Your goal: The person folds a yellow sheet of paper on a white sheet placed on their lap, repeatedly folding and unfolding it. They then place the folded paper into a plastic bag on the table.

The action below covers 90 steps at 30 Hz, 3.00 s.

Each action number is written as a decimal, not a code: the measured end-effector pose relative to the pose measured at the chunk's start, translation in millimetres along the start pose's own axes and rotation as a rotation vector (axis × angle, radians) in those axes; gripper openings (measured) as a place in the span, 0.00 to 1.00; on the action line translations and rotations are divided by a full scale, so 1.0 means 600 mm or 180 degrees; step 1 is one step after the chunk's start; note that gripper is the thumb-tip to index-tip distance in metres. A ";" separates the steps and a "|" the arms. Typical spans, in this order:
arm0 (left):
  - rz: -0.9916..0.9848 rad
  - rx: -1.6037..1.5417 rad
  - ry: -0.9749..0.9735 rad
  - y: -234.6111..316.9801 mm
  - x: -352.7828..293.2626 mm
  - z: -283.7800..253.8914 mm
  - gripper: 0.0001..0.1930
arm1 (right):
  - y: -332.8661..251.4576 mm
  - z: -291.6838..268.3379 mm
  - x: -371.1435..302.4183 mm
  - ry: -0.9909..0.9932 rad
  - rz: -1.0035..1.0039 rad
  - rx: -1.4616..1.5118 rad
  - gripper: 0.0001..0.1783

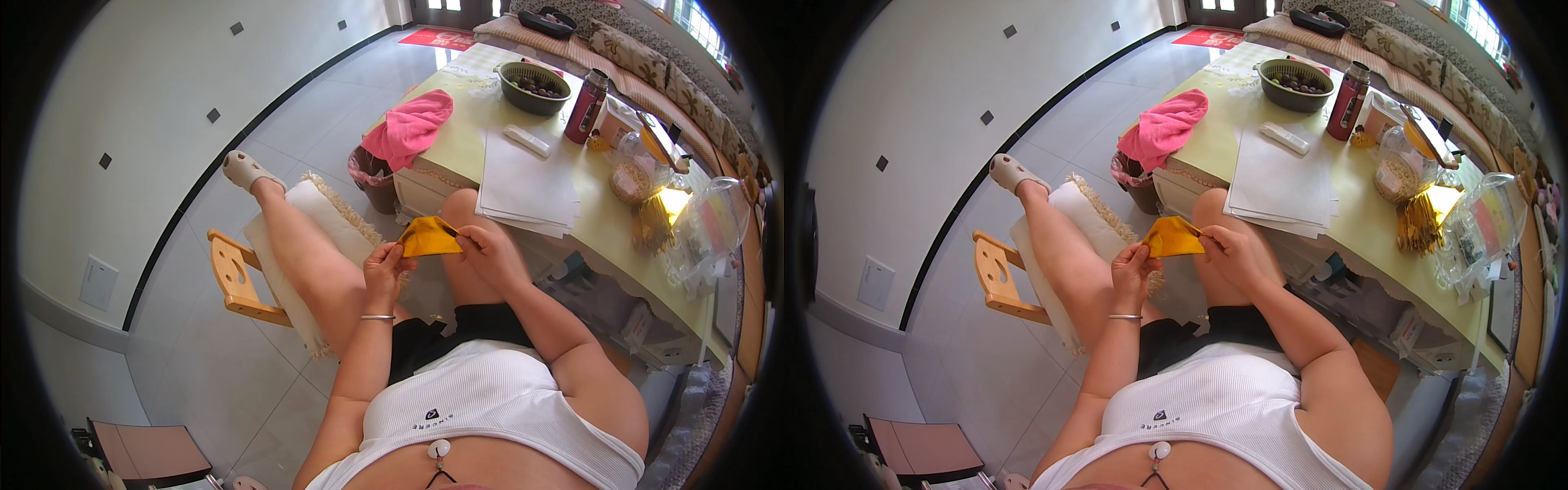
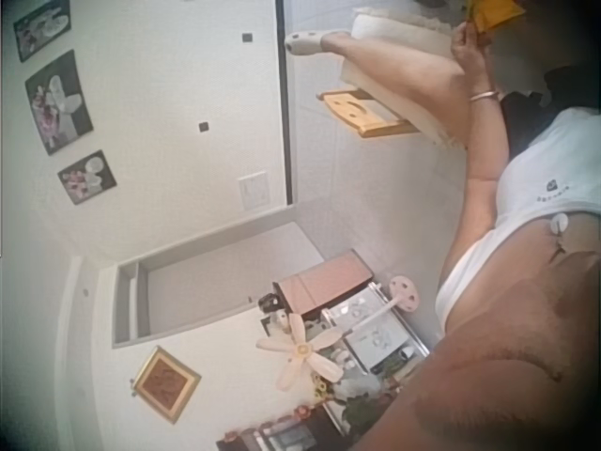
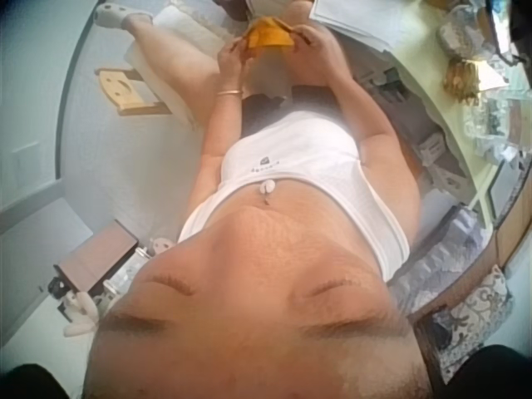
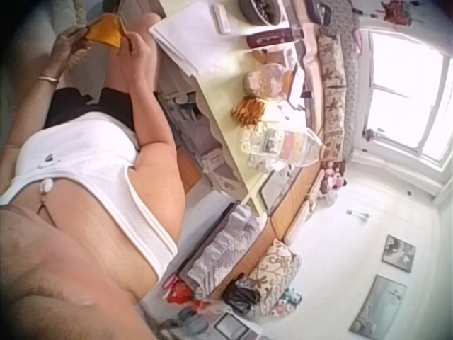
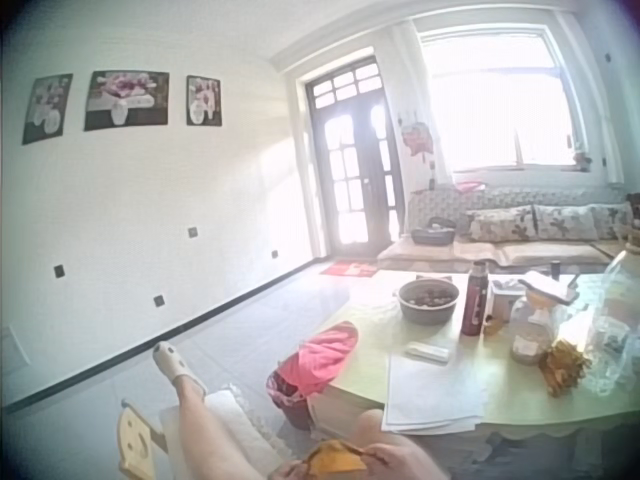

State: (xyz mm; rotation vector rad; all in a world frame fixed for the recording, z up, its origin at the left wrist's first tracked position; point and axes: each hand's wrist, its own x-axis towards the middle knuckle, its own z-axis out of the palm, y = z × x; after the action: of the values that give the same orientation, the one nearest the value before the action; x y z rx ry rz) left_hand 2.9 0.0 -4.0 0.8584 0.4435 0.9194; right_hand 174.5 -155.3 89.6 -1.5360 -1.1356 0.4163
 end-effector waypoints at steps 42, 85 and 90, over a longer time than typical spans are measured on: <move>-0.0149 -0.0589 0.0066 0.002 0.001 -0.003 0.06 | 0.033 -0.018 0.010 -0.0481 0.0307 0.1338 0.17; -0.1103 0.0341 0.0301 -0.015 0.036 0.008 0.05 | -0.013 -0.428 -0.081 0.3030 0.0068 -0.0335 0.24; -0.1280 0.0440 0.0180 -0.011 0.021 0.046 0.05 | -0.022 -0.555 -0.159 0.3345 0.0795 -0.1701 0.22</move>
State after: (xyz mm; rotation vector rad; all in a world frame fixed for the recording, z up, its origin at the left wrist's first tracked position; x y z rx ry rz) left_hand 31.4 -4.0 7.5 0.8304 0.7063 0.5471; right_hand 379.4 -421.0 176.2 -1.9733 -0.2123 -0.5570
